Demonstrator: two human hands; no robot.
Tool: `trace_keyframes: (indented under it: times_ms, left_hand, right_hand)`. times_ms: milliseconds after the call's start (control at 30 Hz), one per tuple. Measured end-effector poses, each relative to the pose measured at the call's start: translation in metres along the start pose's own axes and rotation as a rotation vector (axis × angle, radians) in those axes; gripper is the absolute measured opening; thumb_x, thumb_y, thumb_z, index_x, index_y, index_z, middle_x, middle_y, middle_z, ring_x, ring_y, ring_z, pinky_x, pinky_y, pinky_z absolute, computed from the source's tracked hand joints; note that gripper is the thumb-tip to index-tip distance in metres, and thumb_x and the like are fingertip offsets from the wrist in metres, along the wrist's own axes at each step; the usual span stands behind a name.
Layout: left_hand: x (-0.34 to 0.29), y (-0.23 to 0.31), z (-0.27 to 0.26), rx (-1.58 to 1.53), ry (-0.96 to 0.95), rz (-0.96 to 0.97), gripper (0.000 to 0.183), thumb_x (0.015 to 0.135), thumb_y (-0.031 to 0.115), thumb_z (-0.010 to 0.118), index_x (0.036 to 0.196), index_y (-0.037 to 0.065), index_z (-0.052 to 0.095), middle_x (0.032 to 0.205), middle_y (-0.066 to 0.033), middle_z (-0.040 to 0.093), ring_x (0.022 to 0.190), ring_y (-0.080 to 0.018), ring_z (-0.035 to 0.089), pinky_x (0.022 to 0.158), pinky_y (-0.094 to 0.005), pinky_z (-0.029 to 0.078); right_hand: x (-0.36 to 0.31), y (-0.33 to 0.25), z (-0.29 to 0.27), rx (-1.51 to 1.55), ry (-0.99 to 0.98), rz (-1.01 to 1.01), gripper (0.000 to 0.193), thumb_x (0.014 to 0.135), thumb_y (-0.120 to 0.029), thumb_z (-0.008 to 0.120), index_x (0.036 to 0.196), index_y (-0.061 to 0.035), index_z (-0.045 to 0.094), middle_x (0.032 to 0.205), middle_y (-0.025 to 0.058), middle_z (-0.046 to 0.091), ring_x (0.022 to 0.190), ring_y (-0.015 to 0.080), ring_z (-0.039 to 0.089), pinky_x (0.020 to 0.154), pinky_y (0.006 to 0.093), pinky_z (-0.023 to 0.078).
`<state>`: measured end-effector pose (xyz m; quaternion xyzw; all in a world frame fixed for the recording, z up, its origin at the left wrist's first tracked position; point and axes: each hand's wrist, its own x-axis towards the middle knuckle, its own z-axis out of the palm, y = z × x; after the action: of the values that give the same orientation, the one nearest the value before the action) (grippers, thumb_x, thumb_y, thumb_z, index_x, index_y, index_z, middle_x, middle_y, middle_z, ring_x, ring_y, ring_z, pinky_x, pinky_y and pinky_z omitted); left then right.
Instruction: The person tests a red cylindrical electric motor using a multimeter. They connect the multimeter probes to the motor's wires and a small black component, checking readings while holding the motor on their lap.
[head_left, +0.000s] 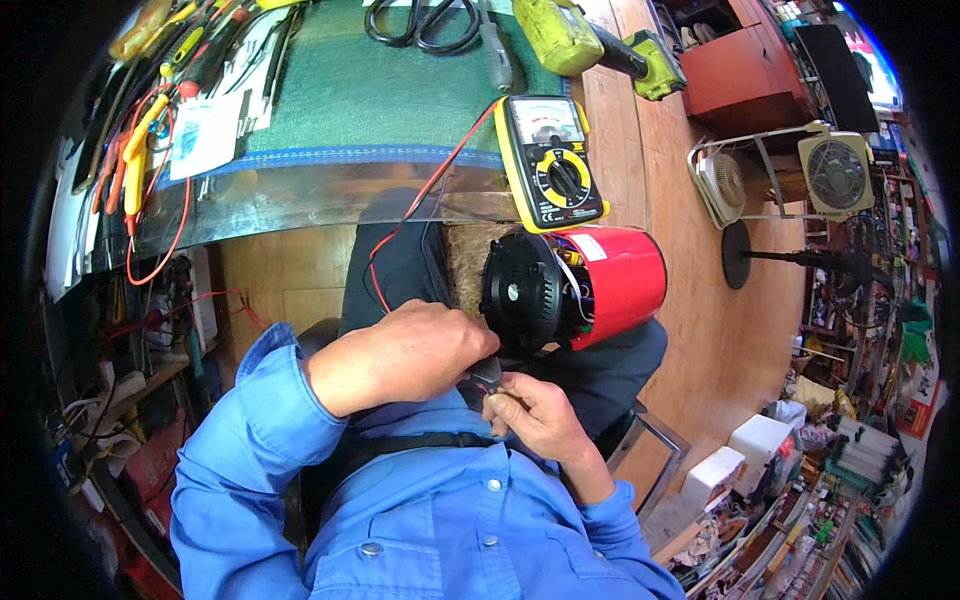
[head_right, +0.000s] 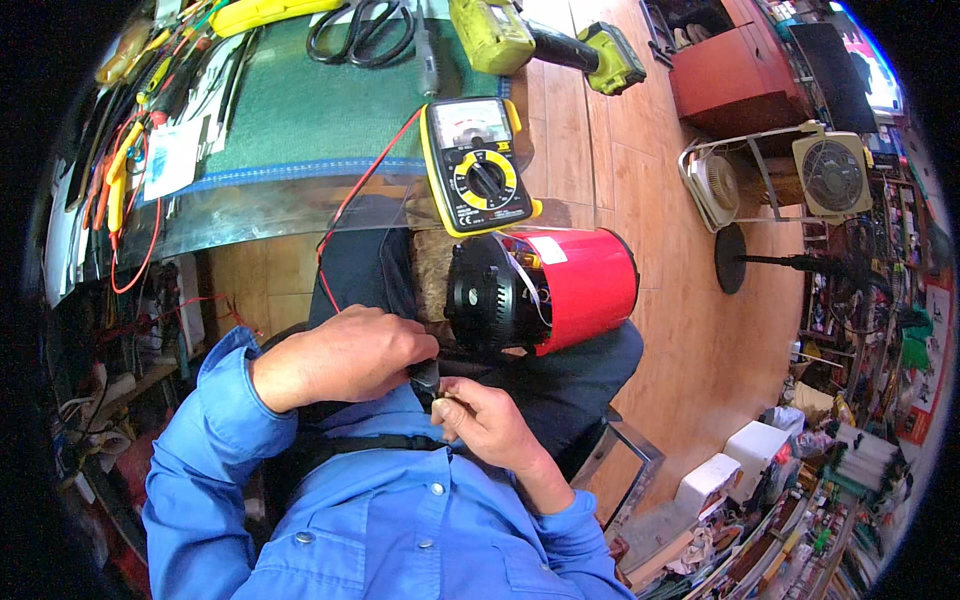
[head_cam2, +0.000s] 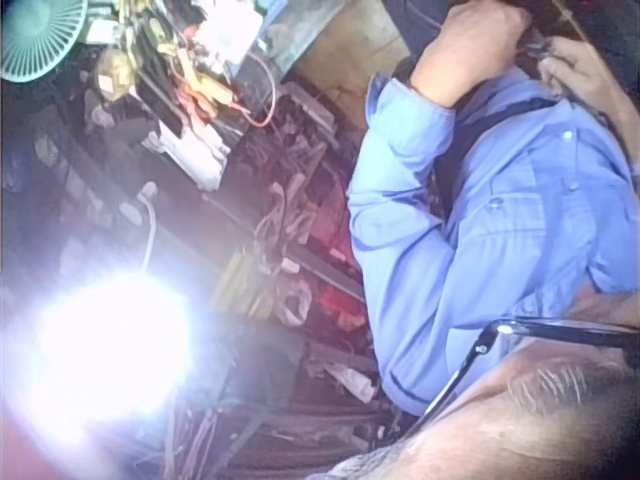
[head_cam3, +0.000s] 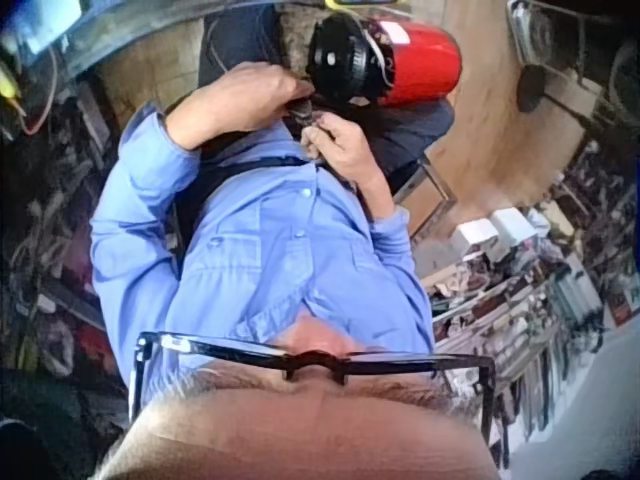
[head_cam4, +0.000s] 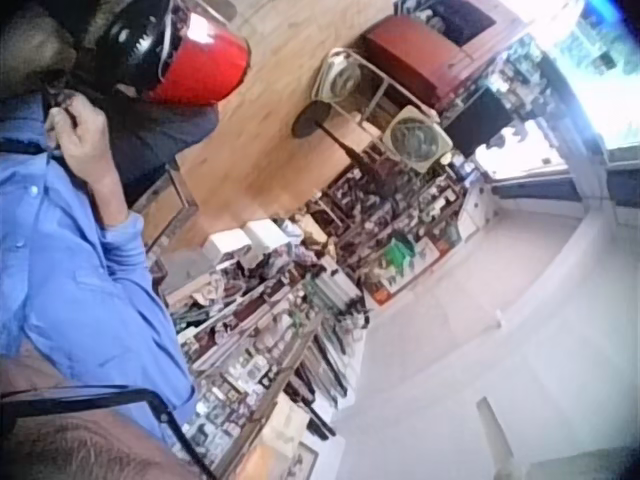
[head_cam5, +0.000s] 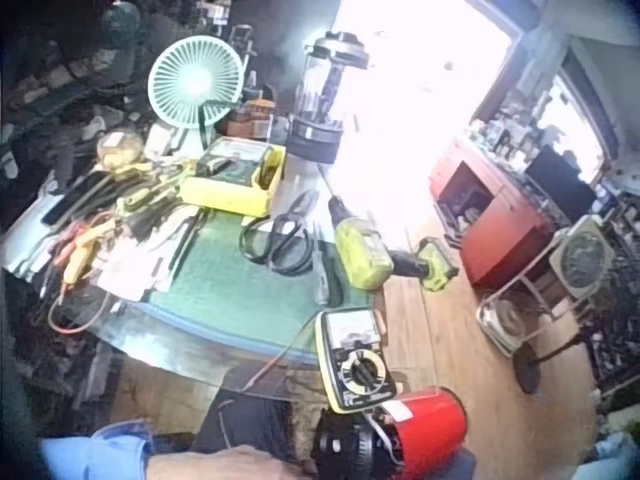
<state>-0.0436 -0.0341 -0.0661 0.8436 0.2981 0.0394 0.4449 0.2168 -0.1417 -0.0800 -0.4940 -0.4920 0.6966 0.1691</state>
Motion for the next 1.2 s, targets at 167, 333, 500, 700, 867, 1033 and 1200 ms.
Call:
trace_keyframes:
  times_ms: [167,333,500,700,867,1033,1200]
  left_hand:
    - [0.0,0.004,-0.011,-0.147,0.1,-0.035,0.02,0.09,0.008,0.075,0.109,0.003,0.069,0.105,-0.0202,0.076,0.102,-0.0468,0.075,0.081,-0.0583,0.06]
    - [-0.001,0.006,-0.005,-0.127,0.21,-0.091,0.024,0.089,0.005,0.075,0.112,0.002,0.068,0.107,-0.021,0.074,0.103,-0.0475,0.074,0.084,-0.0573,0.06]
    - [0.005,0.012,0.006,-0.16,0.245,-0.025,0.025,0.089,0.004,0.074,0.113,0.002,0.068,0.108,-0.0199,0.072,0.101,-0.0467,0.074,0.082,-0.0564,0.062]
    - [0.004,0.018,0.017,-0.165,0.22,-0.007,0.026,0.086,0.004,0.076,0.111,0.002,0.068,0.103,-0.0185,0.072,0.097,-0.0438,0.075,0.078,-0.0544,0.061]
    - [0.004,0.019,0.016,-0.234,0.237,0.012,0.028,0.084,0.003,0.078,0.11,0.001,0.069,0.103,-0.0182,0.072,0.097,-0.0432,0.074,0.081,-0.0526,0.06]
    - [0.003,0.021,0.011,-0.357,0.263,-0.023,0.039,0.086,0.004,0.078,0.124,0.002,0.068,0.105,-0.0188,0.072,0.1,-0.0439,0.074,0.084,-0.0536,0.06]
    - [0.007,0.016,0.002,-0.311,0.401,-0.032,0.041,0.086,0.004,0.078,0.126,0.005,0.072,0.102,-0.0164,0.073,0.102,-0.0393,0.072,0.087,-0.0514,0.059]
  right_hand:
    - [-0.001,0.001,-0.003,-0.257,0.2,-0.213,0.025,0.116,-0.013,0.064,0.13,0.0066,0.072,0.09,0.0032,0.07,0.077,0.0085,0.063,0.072,0.0269,0.054]
    - [-0.011,0.012,-0.009,-0.106,0.444,-0.152,0.025,0.112,-0.011,0.068,0.13,0.0057,0.076,0.091,0.0031,0.065,0.077,0.0108,0.059,0.069,0.0271,0.049]
    - [-0.013,-0.011,-0.02,-0.441,0.426,-0.299,0.024,0.105,-0.004,0.076,0.125,0.0075,0.078,0.086,0.0088,0.065,0.071,0.0158,0.06,0.064,0.0298,0.047]
    - [0.001,-0.031,-0.023,-0.717,0.415,-0.472,0.025,0.09,-0.007,0.088,0.115,-0.0012,0.085,0.089,0.0083,0.063,0.077,0.0234,0.063,0.066,0.0353,0.051]
    - [0.005,-0.044,-0.028,-0.982,0.364,-0.441,0.029,0.08,-0.009,0.092,0.107,-0.0051,0.085,0.077,0.0071,0.059,0.068,0.0265,0.055,0.059,0.0399,0.046]
    - [0.006,-0.036,-0.026,-1.008,0.455,-0.462,0.028,0.075,0.0,0.087,0.103,-0.0032,0.083,0.078,0.0069,0.067,0.067,0.0264,0.065,0.059,0.0386,0.051]
    - [0.008,-0.025,-0.028,-1.002,0.582,-0.605,0.03,0.069,0.008,0.08,0.097,-0.0022,0.079,0.074,0.0081,0.067,0.059,0.0258,0.065,0.053,0.037,0.051]
